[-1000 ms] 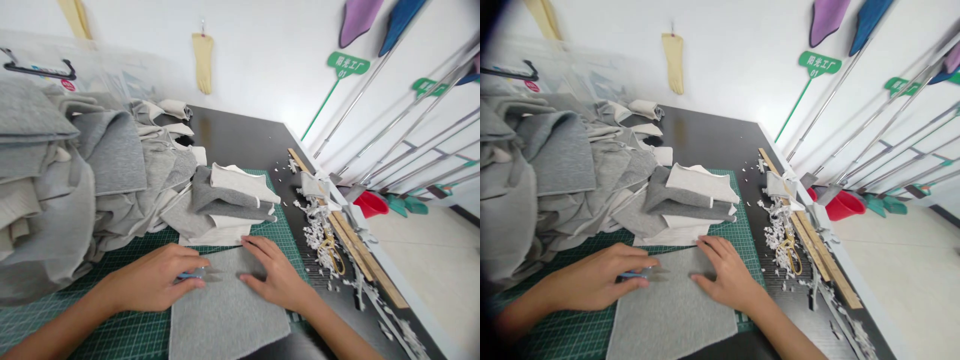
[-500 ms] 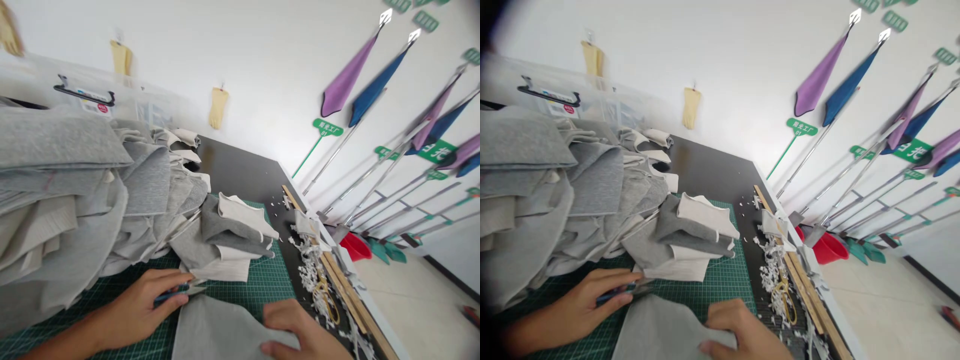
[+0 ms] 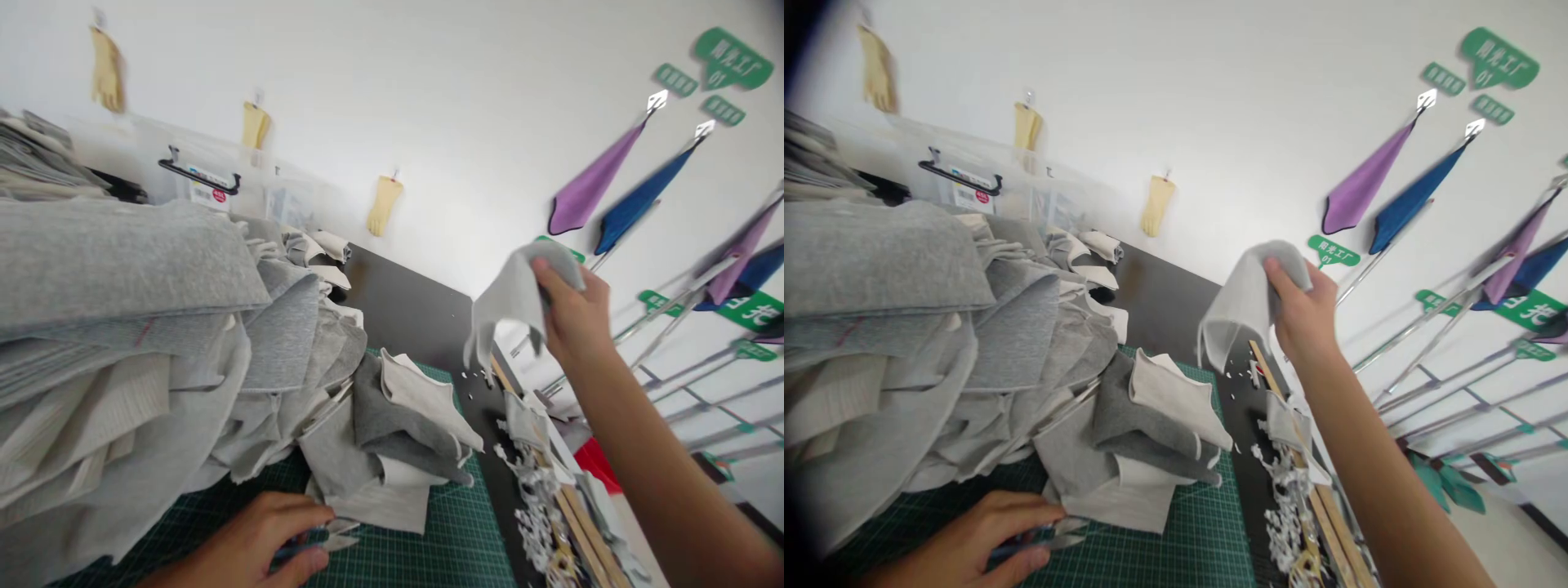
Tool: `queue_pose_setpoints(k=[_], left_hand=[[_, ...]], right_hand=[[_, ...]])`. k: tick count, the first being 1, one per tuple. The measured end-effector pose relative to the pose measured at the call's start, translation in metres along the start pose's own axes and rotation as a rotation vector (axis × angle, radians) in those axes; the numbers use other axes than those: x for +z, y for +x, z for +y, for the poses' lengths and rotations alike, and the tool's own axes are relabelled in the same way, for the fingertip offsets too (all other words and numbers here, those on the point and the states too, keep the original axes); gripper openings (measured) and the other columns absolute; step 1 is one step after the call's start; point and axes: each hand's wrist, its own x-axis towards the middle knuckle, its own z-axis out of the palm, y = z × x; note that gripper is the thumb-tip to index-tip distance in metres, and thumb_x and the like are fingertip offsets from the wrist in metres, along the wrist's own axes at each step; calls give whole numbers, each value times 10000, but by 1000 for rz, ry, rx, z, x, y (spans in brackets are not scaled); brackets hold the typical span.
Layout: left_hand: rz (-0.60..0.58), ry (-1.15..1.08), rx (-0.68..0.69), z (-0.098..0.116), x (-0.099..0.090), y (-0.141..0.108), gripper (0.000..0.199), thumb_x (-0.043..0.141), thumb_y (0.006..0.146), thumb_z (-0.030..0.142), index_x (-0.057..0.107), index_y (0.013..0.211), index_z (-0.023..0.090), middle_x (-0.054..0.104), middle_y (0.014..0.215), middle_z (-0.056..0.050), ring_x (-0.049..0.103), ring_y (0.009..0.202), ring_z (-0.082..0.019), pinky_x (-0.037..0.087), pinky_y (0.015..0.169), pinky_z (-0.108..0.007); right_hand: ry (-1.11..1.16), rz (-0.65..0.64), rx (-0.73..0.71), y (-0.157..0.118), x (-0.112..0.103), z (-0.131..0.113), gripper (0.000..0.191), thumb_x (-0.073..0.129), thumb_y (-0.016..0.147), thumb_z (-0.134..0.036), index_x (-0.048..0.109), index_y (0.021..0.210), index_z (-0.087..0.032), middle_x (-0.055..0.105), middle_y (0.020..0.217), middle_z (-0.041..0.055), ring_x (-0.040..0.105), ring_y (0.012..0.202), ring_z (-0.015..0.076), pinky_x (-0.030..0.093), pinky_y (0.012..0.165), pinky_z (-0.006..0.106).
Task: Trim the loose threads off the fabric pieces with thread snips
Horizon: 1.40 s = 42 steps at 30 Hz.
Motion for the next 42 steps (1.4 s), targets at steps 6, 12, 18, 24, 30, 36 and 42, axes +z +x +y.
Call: queue_pose_setpoints(k=[6, 12, 18, 24, 30, 36, 42], left_hand=[[-141, -44, -100, 26, -21, 11, 384, 595, 971, 478, 700, 1310, 331, 732, 1271, -53, 689, 1180, -265, 564, 1032, -366], [-207, -72, -40, 42, -32, 14, 313, 578, 989, 424, 712, 1261, 345, 752, 1210, -9, 717, 1088, -250, 568, 967, -330], [-263, 14, 5, 43, -31, 13, 343, 516, 1022, 448, 677, 1303, 334, 734, 1238, -15, 715, 1075, -263, 562, 944, -349], [-240, 24, 35, 44, -32, 14, 303, 552, 1007, 415, 693, 1265, 344, 752, 1166, 6, 726, 1031, -244, 556, 927, -318], [-179, -1, 76, 41, -29, 11, 287, 599, 979, 398, 714, 1238, 357, 765, 1122, 14, 734, 997, -240, 564, 910, -305], [-187, -5, 50, 41, -29, 8, 286, 613, 971, 383, 712, 1238, 370, 761, 1139, 23, 731, 1018, -232, 564, 921, -300], [-197, 11, 47, 42, -30, 10, 291, 600, 977, 397, 712, 1243, 366, 755, 1167, 15, 726, 1044, -238, 561, 938, -305]], right_hand=[[192, -137, 320, 56, 51, 64, 229, 618, 906, -443, 736, 961, -253, 788, 964, 92, 761, 1049, 307, 642, 764, 374], [105, -199, 486, -16, 31, 127, 236, 760, 746, -403, 713, 892, -224, 795, 1004, 160, 745, 1084, 353, 581, 1010, 551], [187, -462, 342, -73, 48, 104, 564, 831, 732, -507, 727, 1214, -234, 728, 1315, 114, 663, 1268, 313, 488, 1147, 506], [113, -938, 6, -106, 59, 77, 563, 734, 885, -427, 619, 1406, -246, 548, 1538, 116, 552, 1394, 286, 479, 1156, 486], [-66, -991, -208, -125, 63, 87, 717, 694, 799, -146, 531, 1494, -221, 491, 1581, 132, 451, 1475, 308, 337, 1244, 543], [-113, -849, -261, -141, 73, 97, 778, 550, 753, 4, 539, 1500, -215, 539, 1548, 118, 512, 1436, 290, 359, 1239, 513], [-84, -904, -146, -130, 63, 98, 609, 488, 835, -75, 650, 1402, -226, 662, 1419, 39, 638, 1311, 274, 458, 1160, 468]])
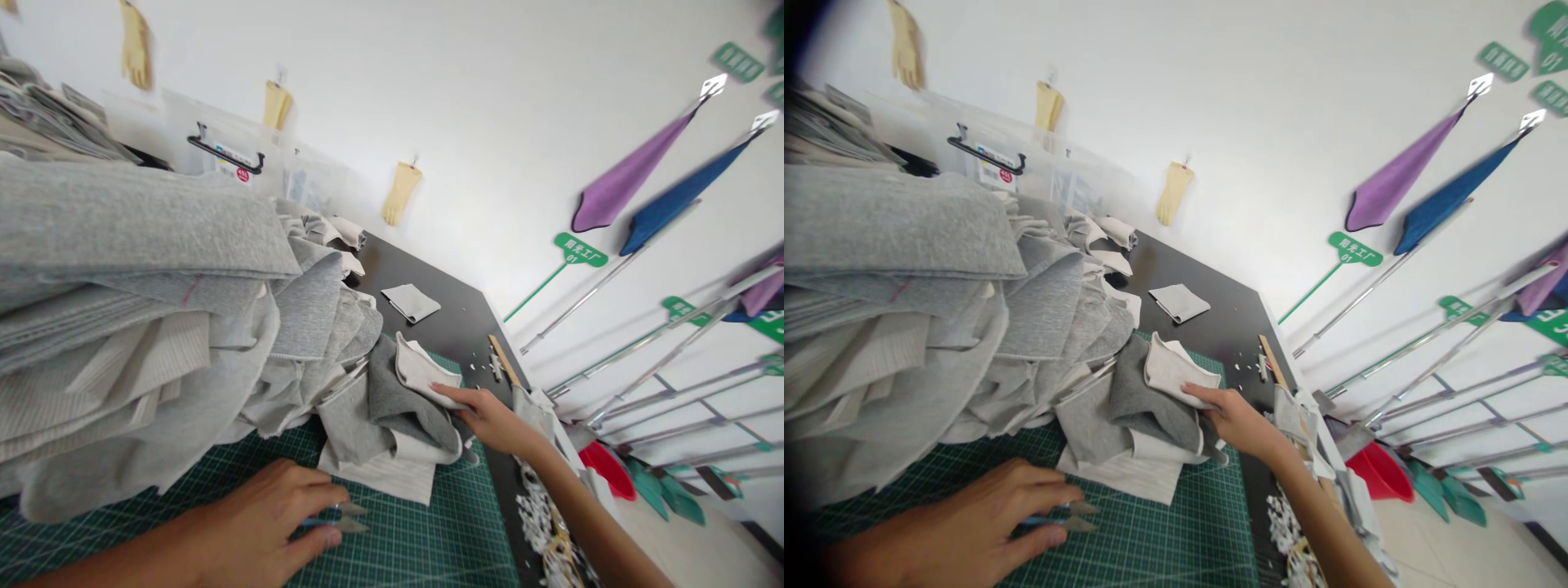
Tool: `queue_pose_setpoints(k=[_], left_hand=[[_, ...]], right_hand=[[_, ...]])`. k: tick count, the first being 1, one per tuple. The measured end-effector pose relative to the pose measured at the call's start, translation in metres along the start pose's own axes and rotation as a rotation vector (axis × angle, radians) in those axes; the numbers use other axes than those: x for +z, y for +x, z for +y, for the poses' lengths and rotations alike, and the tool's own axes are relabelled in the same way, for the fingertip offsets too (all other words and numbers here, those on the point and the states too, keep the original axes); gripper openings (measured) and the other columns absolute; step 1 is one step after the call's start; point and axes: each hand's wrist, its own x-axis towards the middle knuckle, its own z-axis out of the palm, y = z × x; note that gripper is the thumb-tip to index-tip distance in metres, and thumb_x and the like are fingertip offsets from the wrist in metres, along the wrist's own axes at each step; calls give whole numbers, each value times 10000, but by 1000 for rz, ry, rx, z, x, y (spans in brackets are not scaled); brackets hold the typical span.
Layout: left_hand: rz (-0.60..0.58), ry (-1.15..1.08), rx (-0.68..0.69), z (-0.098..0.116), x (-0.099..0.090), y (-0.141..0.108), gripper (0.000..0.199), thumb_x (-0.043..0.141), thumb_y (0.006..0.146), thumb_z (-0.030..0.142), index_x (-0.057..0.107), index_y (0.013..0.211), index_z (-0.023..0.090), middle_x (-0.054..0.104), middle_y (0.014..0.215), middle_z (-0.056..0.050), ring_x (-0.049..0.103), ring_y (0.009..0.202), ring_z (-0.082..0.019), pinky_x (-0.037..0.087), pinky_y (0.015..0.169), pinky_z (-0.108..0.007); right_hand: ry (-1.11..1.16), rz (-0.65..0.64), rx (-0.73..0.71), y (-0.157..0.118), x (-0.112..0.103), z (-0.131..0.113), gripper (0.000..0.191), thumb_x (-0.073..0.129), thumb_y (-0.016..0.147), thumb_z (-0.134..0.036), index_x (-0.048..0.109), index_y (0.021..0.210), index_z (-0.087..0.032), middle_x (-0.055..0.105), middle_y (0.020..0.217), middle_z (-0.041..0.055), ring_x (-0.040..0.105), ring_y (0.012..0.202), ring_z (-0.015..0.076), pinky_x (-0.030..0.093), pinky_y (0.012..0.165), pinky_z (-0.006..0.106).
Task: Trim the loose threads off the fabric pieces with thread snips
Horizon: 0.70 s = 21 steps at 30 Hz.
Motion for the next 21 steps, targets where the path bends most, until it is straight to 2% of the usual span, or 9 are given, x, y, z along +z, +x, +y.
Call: queue_pose_setpoints(k=[3, 7, 10, 12, 14, 16, 18, 21], left_hand=[[-19, 6, -21, 0, 0, 0, 299, 578, 990, 418, 702, 1258, 374, 750, 1173, 17, 719, 1059, -241, 558, 947, -320], [-2, 19, 11, 0, 1, 1, 288, 574, 990, 409, 714, 1237, 358, 756, 1160, 9, 730, 1015, -236, 564, 913, -305], [71, -28, 72, -1, 2, 1, 270, 593, 985, 399, 724, 1217, 360, 771, 1091, 18, 738, 953, -211, 563, 875, -265], [97, -51, 97, -2, 2, 2, 270, 591, 990, 401, 724, 1221, 354, 774, 1059, 16, 739, 934, -200, 559, 858, -251], [78, -43, 103, -3, 3, 4, 271, 578, 1000, 390, 722, 1225, 343, 775, 1048, 12, 740, 928, -196, 557, 852, -252], [49, -22, 101, -5, 4, 5, 277, 563, 1011, 372, 719, 1236, 331, 775, 1057, 8, 742, 935, -194, 556, 859, -262], [73, 3, 98, -8, 7, 6, 289, 570, 1010, 384, 723, 1241, 305, 778, 1090, -9, 744, 965, -205, 560, 881, -280], [155, 28, 84, -15, 10, 7, 312, 584, 1005, 418, 741, 1222, 259, 777, 1146, -43, 736, 1031, -231, 562, 917, -312]], right_hand=[[-32, 129, 41, -1, -7, 0, 479, 474, 901, -153, 728, 1297, -243, 774, 1230, 28, 741, 1120, 285, 569, 1023, 441], [-99, 367, 132, -15, -28, -2, 387, 470, 961, -292, 753, 1218, -234, 809, 1105, 49, 767, 992, 291, 605, 921, 429], [-176, 647, 216, -44, -56, -16, 362, 552, 924, -409, 772, 1135, -214, 819, 1019, 54, 768, 924, 296, 614, 849, 414], [-206, 797, 270, -72, -73, -35, 375, 595, 905, -456, 770, 1131, -213, 815, 1010, 58, 761, 918, 305, 610, 812, 400], [-207, 900, 356, -102, -82, -62, 368, 629, 895, -504, 772, 1114, -245, 809, 973, 56, 755, 867, 313, 603, 705, 379], [-217, 994, 462, -129, -81, -90, 360, 640, 890, -555, 771, 1107, -300, 803, 962, 55, 743, 808, 320, 571, 571, 366], [-266, 1042, 537, -150, -73, -114, 364, 625, 896, -579, 769, 1127, -336, 799, 944, 67, 732, 759, 320, 547, 508, 367], [-337, 954, 460, -170, -54, -135, 357, 614, 907, -561, 789, 1123, -336, 802, 859, 53, 718, 656, 270, 524, 464, 322]])
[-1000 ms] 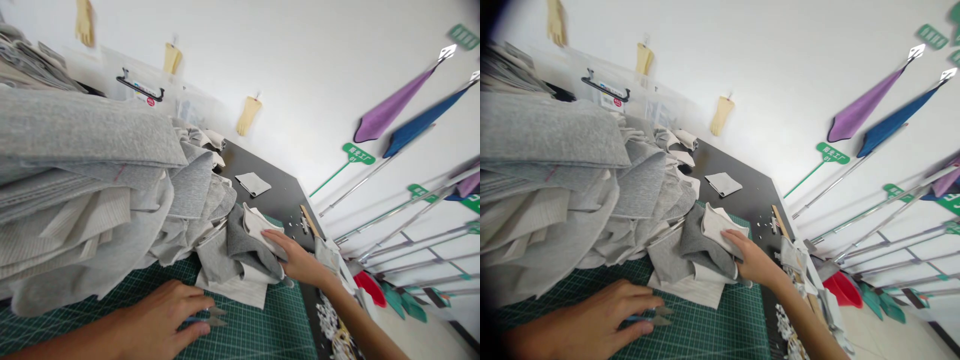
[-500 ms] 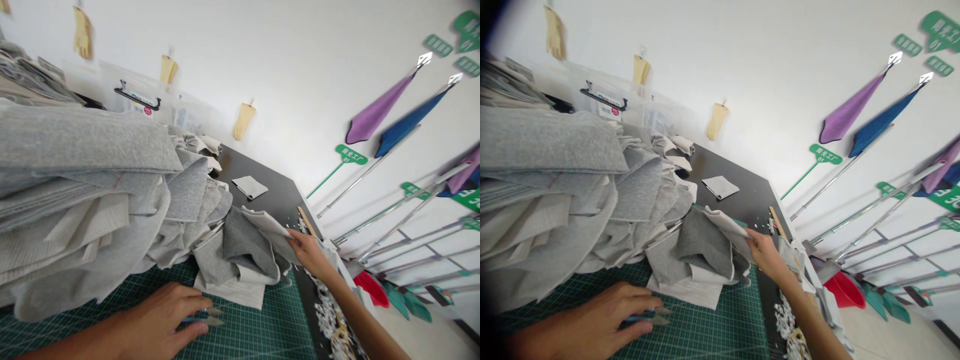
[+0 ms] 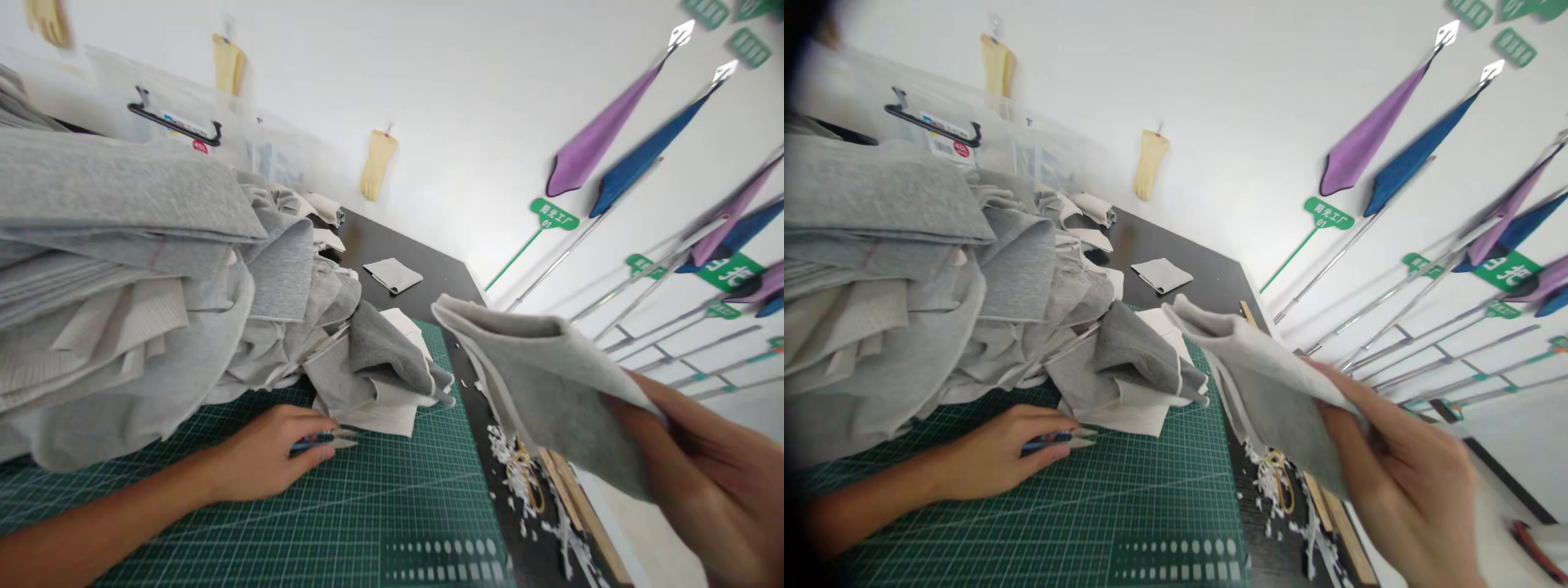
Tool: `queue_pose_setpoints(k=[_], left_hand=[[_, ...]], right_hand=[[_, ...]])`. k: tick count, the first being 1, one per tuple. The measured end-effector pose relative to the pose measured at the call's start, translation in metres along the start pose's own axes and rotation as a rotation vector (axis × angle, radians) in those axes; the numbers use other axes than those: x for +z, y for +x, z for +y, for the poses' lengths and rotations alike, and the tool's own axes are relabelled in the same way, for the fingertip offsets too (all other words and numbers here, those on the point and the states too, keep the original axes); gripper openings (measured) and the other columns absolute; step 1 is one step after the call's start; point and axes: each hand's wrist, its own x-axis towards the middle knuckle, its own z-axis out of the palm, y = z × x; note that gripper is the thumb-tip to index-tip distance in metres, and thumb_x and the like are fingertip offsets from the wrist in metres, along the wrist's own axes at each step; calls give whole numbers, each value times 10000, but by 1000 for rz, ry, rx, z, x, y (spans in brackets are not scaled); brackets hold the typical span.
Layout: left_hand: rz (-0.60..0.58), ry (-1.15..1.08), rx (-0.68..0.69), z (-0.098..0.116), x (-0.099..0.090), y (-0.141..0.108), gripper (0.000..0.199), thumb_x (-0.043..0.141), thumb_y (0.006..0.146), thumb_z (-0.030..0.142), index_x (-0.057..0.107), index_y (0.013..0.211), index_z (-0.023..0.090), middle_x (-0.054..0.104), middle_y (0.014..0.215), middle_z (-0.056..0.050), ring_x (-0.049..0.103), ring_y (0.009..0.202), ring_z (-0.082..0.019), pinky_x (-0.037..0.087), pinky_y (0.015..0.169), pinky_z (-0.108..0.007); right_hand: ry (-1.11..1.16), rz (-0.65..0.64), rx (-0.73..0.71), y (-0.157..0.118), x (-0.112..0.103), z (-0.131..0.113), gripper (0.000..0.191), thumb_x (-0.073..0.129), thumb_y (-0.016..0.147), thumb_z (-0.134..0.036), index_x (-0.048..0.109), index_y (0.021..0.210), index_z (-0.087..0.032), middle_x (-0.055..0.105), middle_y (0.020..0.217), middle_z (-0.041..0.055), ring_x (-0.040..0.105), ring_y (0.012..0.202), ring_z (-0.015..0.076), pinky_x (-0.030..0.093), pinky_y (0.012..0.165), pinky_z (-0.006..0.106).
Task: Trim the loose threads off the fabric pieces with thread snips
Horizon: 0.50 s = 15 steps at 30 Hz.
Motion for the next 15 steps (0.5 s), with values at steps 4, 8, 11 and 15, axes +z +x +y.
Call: queue_pose_setpoints(k=[4, 8, 11, 15], left_hand=[[17, 2, -8, -5, -1, 2, 316, 559, 1019, 424, 755, 1188, 241, 785, 1112, -49, 737, 987, -218, 566, 901, -314], [34, 11, -4, -3, -6, 5, 324, 558, 1016, 407, 757, 1191, 221, 788, 1117, -60, 742, 982, -220, 575, 902, -322], [58, 34, -7, -2, -6, 5, 320, 566, 1010, 405, 762, 1190, 227, 791, 1123, -58, 747, 990, -226, 580, 907, -326], [93, 70, -31, -4, -3, 4, 316, 584, 998, 418, 773, 1165, 228, 793, 1126, -51, 749, 1003, -230, 588, 916, -327]], right_hand=[[119, -123, -143, -38, 11, 0, 323, 593, 959, -454, 774, 1185, -308, 826, 957, 24, 747, 664, 214, 588, 542, 275], [242, -110, -233, -91, 44, 6, 404, 579, 971, -219, 672, 1352, -315, 752, 1276, 41, 766, 1070, 271, 643, 916, 373], [323, -156, -494, -134, 74, 14, 681, 525, 909, -48, 474, 1543, -291, 665, 1410, 63, 687, 1245, 286, 611, 1027, 426], [333, -320, -843, -170, 105, 33, 846, 518, 831, 3, 301, 1626, -191, 677, 1372, 73, 659, 1277, 266, 604, 1040, 389]])
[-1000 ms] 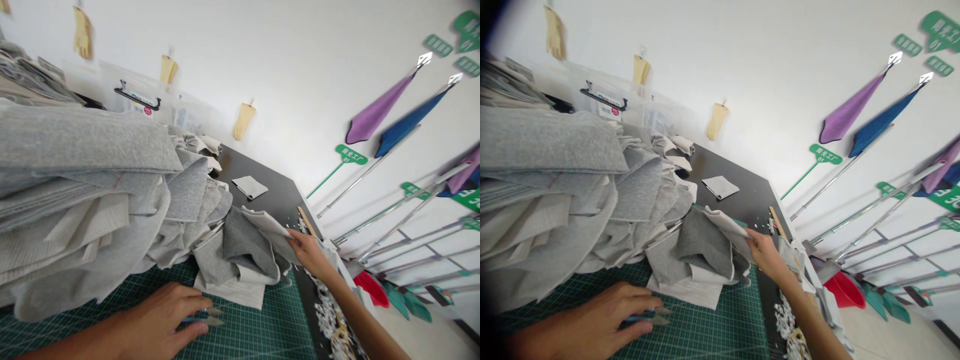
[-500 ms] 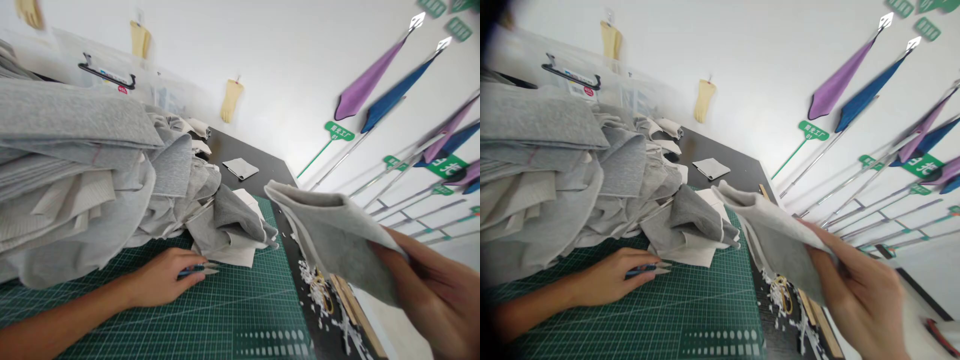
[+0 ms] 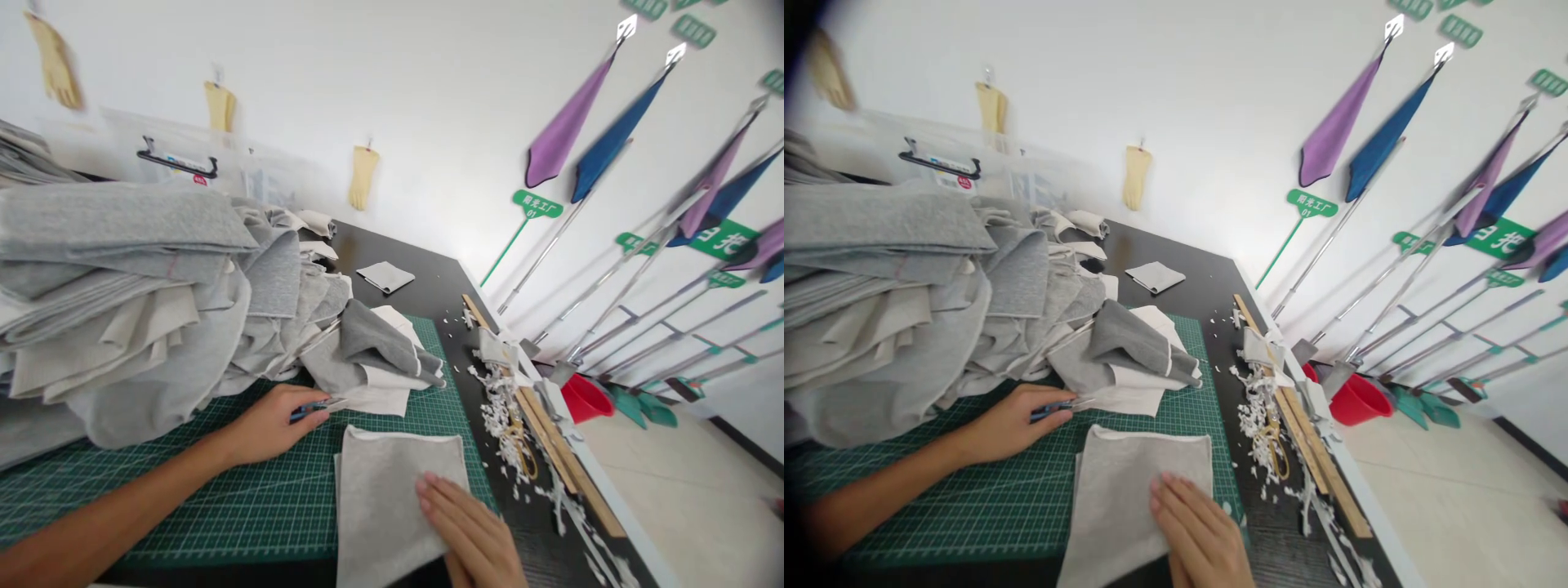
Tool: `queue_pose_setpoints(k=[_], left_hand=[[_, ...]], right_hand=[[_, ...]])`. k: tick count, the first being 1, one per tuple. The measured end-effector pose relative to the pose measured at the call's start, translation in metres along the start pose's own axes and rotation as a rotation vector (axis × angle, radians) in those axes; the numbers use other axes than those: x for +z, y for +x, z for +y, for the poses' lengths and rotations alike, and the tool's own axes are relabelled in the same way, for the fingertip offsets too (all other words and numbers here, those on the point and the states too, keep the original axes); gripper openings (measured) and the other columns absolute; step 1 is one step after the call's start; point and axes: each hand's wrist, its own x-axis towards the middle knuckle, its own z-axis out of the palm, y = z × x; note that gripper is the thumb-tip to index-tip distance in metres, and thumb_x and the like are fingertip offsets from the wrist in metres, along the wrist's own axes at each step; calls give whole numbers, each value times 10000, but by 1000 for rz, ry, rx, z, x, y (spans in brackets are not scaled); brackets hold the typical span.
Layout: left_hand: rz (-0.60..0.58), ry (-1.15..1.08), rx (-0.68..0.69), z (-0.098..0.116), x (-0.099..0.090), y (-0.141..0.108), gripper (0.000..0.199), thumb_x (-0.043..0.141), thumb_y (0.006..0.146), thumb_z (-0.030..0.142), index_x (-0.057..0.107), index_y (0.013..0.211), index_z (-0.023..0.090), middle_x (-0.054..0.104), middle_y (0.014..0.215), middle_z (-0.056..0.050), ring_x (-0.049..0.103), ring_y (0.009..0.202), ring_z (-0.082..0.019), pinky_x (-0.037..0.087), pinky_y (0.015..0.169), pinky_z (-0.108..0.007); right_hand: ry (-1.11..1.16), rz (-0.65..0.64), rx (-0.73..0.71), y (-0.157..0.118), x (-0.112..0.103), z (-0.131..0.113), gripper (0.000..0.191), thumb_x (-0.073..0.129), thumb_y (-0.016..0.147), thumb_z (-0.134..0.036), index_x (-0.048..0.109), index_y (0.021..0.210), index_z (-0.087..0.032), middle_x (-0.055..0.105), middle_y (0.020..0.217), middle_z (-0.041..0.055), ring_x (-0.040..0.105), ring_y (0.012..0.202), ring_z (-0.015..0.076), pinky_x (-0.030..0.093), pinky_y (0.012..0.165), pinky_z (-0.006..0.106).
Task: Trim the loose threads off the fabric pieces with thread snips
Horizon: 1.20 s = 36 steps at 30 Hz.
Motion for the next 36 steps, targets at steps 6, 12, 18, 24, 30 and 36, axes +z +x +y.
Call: queue_pose_setpoints(k=[6, 12, 18, 24, 30, 36], left_hand=[[-1, 23, -11, -5, 4, -1, 326, 602, 992, 438, 770, 1181, 232, 792, 1134, -43, 752, 1027, -227, 592, 946, -328], [8, 57, -26, -6, 5, -3, 324, 612, 988, 442, 774, 1177, 236, 792, 1134, -40, 755, 1029, -224, 593, 963, -322], [21, 91, 13, -7, 4, -4, 336, 595, 996, 466, 774, 1171, 242, 793, 1133, -34, 763, 1017, -211, 609, 936, -302], [36, 118, 75, 0, -6, -10, 324, 593, 1005, 459, 760, 1203, 264, 788, 1153, -26, 762, 1035, -213, 612, 938, -303], [-83, 268, 332, 44, -12, -11, 350, 534, 1053, 422, 658, 1333, 253, 772, 1119, -43, 759, 961, -183, 615, 815, -252], [-309, 345, 461, 89, -6, 3, 402, 266, 1125, 302, 645, 1218, 204, 743, 1022, -50, 716, 770, -184, 571, 678, -306]], right_hand=[[-35, -360, 40, -20, 13, 11, 846, 550, 765, -63, 385, 1588, -171, 402, 1599, 91, 412, 1477, 341, 380, 1204, 570], [-2, -418, 96, -11, 33, 1, 889, 659, 798, -180, 320, 1620, -174, 261, 1643, 153, 323, 1508, 409, 291, 1232, 614], [50, -468, 101, 5, 21, 1, 793, 705, 905, -405, 368, 1601, -229, 281, 1653, 136, 323, 1528, 360, 318, 1243, 547], [121, -305, 128, 12, -12, 5, 578, 685, 938, -432, 574, 1450, -187, 598, 1489, 108, 589, 1371, 256, 489, 1161, 385], [191, -71, 260, 39, -17, 20, 398, 579, 961, -171, 625, 1356, -180, 709, 1344, 103, 684, 1220, 225, 569, 1051, 378], [278, -45, 249, 54, 5, 43, 371, 579, 955, -160, 645, 1318, -189, 728, 1294, 99, 691, 1188, 230, 574, 1019, 392]])
